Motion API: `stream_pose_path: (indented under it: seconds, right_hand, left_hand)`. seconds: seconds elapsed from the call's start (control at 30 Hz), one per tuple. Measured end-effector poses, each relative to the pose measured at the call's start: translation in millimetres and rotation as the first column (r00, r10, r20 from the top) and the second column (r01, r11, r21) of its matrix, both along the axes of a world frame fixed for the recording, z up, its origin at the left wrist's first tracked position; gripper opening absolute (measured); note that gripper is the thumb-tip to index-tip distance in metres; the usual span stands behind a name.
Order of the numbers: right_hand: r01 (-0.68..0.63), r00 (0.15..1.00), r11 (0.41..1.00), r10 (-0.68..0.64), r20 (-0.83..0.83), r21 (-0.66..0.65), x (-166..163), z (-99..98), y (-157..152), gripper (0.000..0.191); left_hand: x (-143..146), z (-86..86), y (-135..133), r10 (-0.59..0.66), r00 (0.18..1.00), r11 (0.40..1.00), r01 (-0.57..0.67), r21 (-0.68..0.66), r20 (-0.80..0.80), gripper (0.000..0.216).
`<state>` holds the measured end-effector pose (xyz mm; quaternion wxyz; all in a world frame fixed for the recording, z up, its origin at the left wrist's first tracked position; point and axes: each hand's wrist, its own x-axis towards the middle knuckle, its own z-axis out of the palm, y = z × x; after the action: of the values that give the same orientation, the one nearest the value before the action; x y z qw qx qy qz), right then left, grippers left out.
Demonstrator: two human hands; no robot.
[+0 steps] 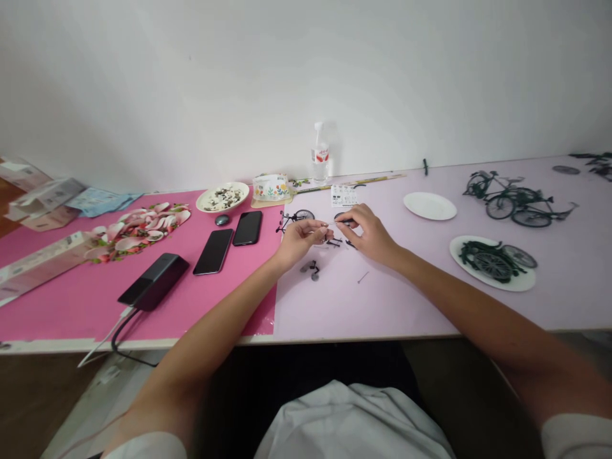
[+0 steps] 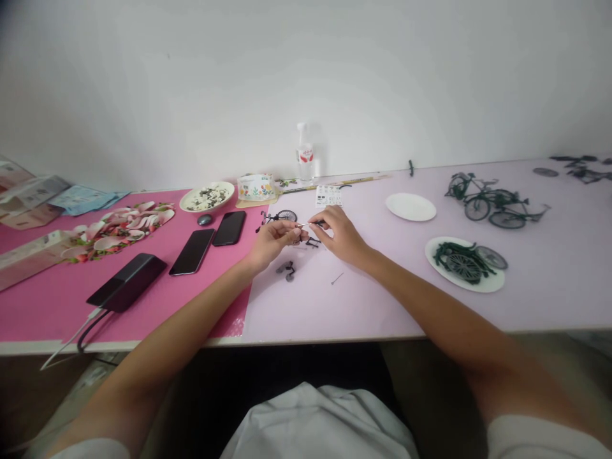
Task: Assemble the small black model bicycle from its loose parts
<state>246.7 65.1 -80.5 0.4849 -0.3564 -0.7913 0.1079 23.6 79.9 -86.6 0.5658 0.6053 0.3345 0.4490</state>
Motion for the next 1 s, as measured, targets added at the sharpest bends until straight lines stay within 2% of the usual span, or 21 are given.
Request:
stream_pose_path:
  seconds: [0.27, 0.37, 0.5, 0.67, 0.77, 0.87, 1.0]
  right_hand:
    - [-0.032, 0.999, 0.999, 0.032, -0.007, -0.028, 0, -1.5, 3, 0.021]
    - [-0.034, 0.999, 0.999, 0.035, 0.023, -0.040, 2, -0.7, 3, 0.033]
    - [-0.050, 0.997, 0.989, 0.056, 0.045, -0.137, 1, -0.1, 0, 0.049]
    - [-0.046, 0.999, 0.953, 0.040, -0.025, -0.300, 2, -3.2, -2, 0.034]
    - [-0.048, 0.999, 0.936, 0.039, -0.035, -0.349, 3, -5.7, 0, 0.032]
    - [-0.027, 1.000, 0.936, 0.023, -0.016, -0.352, 3, -5.2, 1, 0.034]
    - [-0.012, 0.999, 0.923, 0.024, 0.025, -0.385, 2, 0.6, -3, 0.047]
  left_hand:
    - [1, 2.0, -4, -0.005, 1.000, 1.000, 0.006, 0.014, -0.011, 0.053]
    - [1, 1.6, -5, -0.027, 1.000, 0.999, 0.028, 0.024, -0.014, 0.052]
    - [2, -0.7, -5, -0.066, 0.998, 0.997, 0.066, 0.034, -0.014, 0.050]
    - [0, -6.7, 0, -0.094, 0.995, 0.993, 0.096, 0.071, -0.030, 0.048]
    - [-1, -9.1, 2, -0.093, 0.995, 0.992, 0.096, 0.081, -0.037, 0.048]
    - [-2, -9.5, 2, -0.101, 0.993, 0.990, 0.106, 0.096, -0.056, 0.048]
    - [-1, -10.8, 1, -0.147, 0.987, 0.985, 0.151, 0.081, -0.059, 0.049]
